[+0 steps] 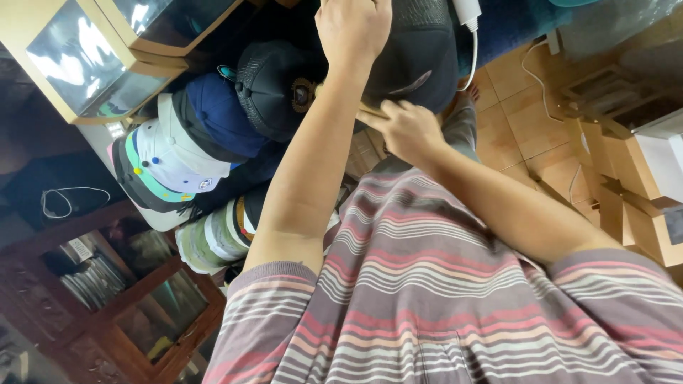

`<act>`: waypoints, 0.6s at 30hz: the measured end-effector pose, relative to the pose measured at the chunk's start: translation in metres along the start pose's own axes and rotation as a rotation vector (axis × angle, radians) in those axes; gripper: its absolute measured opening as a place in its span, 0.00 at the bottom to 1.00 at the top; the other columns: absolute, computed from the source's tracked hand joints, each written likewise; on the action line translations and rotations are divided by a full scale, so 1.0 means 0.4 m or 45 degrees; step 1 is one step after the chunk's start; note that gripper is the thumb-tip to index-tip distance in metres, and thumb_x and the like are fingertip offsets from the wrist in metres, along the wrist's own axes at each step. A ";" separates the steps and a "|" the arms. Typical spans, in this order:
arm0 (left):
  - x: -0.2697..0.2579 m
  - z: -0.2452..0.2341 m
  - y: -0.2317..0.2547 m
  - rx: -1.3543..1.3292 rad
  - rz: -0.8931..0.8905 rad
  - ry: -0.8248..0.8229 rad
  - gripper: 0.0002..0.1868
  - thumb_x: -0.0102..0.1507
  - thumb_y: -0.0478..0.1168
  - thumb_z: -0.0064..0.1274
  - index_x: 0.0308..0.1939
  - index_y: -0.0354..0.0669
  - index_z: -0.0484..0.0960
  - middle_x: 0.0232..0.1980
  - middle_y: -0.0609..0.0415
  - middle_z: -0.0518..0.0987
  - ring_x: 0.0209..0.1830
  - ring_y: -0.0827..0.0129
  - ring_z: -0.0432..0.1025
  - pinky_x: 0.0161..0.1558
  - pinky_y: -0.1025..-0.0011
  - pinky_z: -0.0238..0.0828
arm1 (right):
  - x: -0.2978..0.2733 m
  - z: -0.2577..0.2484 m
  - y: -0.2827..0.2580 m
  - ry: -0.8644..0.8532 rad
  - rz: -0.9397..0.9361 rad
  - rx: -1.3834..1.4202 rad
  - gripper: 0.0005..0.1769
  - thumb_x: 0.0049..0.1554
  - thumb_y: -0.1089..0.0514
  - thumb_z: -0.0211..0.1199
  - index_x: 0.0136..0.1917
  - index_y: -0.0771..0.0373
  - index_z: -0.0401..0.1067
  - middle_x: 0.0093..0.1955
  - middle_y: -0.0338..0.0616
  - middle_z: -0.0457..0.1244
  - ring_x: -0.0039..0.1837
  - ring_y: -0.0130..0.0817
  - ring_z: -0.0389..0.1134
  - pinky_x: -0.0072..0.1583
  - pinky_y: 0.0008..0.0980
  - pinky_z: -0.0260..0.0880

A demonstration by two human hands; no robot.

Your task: Unpacking a baseball cap, brushing off lint, and using a handheld steamer to remove wrinkles.

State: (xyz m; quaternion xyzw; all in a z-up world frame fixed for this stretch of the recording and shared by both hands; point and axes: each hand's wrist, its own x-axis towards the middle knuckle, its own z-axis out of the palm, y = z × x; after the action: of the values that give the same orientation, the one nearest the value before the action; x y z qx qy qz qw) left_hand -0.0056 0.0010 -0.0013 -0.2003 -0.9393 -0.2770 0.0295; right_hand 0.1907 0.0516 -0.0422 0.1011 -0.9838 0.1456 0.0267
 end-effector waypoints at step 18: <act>-0.007 -0.049 0.018 -0.083 -0.128 -0.146 0.25 0.70 0.58 0.33 0.69 0.60 0.68 0.70 0.55 0.72 0.69 0.51 0.69 0.52 0.54 0.78 | -0.203 -0.011 0.062 0.665 0.324 1.011 0.26 0.70 0.67 0.49 0.81 0.62 0.56 0.72 0.59 0.63 0.69 0.52 0.69 0.67 0.41 0.70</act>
State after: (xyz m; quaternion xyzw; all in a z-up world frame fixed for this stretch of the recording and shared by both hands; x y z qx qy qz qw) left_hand -0.0014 -0.0050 0.0186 -0.1691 -0.9388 -0.2966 -0.0448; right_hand 0.2652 0.0915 -0.0516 -0.0573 -0.8173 0.5319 0.2140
